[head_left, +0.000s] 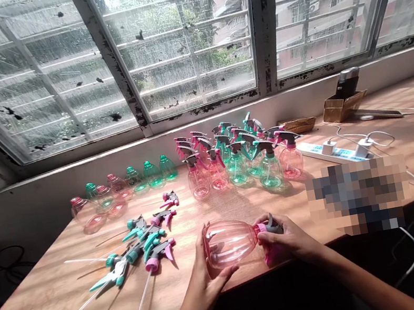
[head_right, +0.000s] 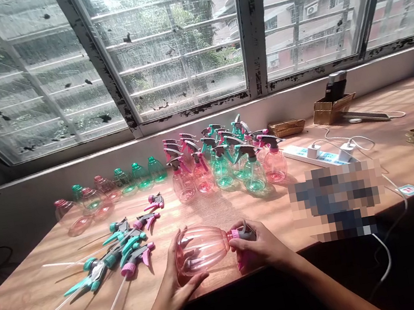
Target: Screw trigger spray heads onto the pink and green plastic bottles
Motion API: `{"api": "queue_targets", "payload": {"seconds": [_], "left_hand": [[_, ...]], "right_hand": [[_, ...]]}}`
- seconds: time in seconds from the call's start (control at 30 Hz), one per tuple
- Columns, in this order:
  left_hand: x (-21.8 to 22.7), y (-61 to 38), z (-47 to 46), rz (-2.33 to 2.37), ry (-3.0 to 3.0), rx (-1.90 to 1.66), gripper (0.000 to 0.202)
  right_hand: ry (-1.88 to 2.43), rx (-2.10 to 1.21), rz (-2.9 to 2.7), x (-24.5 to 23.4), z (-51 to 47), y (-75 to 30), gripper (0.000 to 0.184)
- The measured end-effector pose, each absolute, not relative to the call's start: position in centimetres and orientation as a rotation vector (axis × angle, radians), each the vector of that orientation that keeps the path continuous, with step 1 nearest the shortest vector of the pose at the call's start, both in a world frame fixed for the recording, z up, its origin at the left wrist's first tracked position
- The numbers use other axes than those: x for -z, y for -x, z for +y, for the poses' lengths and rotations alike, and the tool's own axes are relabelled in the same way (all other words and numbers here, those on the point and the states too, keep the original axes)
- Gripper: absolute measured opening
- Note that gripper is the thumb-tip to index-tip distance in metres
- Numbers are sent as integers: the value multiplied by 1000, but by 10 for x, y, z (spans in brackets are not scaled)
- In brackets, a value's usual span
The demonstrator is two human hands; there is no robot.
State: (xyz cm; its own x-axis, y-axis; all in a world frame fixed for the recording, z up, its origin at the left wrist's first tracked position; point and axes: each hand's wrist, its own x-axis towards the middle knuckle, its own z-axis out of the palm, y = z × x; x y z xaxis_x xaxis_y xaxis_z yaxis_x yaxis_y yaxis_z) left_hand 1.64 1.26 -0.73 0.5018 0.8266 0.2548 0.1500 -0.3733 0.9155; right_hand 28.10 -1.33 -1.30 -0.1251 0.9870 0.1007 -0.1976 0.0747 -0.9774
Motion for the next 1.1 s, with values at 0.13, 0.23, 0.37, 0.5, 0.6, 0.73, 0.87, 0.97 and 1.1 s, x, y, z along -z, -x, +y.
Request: {"api": "queue_targets", "payload": {"seconds": [0.13, 0.23, 0.37, 0.5, 0.6, 0.73, 0.87, 0.97, 1.1], "left_hand": [[12, -17, 14, 795, -1852, -946, 90], [7, -17, 10, 855, -1852, -926, 98], [1, -16, 7, 865, -1852, -916, 94], [6, -16, 11, 833, -1814, -898, 94], [13, -18, 15, 785, -1800, -940, 94], [14, -18, 15, 757, -1757, -943, 100], [8, -16, 10, 801, -1761, -890, 102], [4, -16, 9, 833, -1781, -862, 95], [7, -17, 11, 806, -1800, -894, 96]], "right_hand": [[925, -1333, -1191, 11, -14, -280, 42], [942, -1318, -1192, 11, -14, -280, 45], [980, -1297, -1218, 12, -14, -281, 48], [965, -1300, -1206, 12, -13, -281, 45], [942, -1321, -1196, 11, -14, -281, 44], [956, -1308, -1202, 11, -13, -281, 45], [1005, -1280, -1228, 15, -13, -282, 46], [990, -1264, -1236, 16, -13, -283, 43], [915, -1317, -1216, 15, -12, -282, 41]]}}
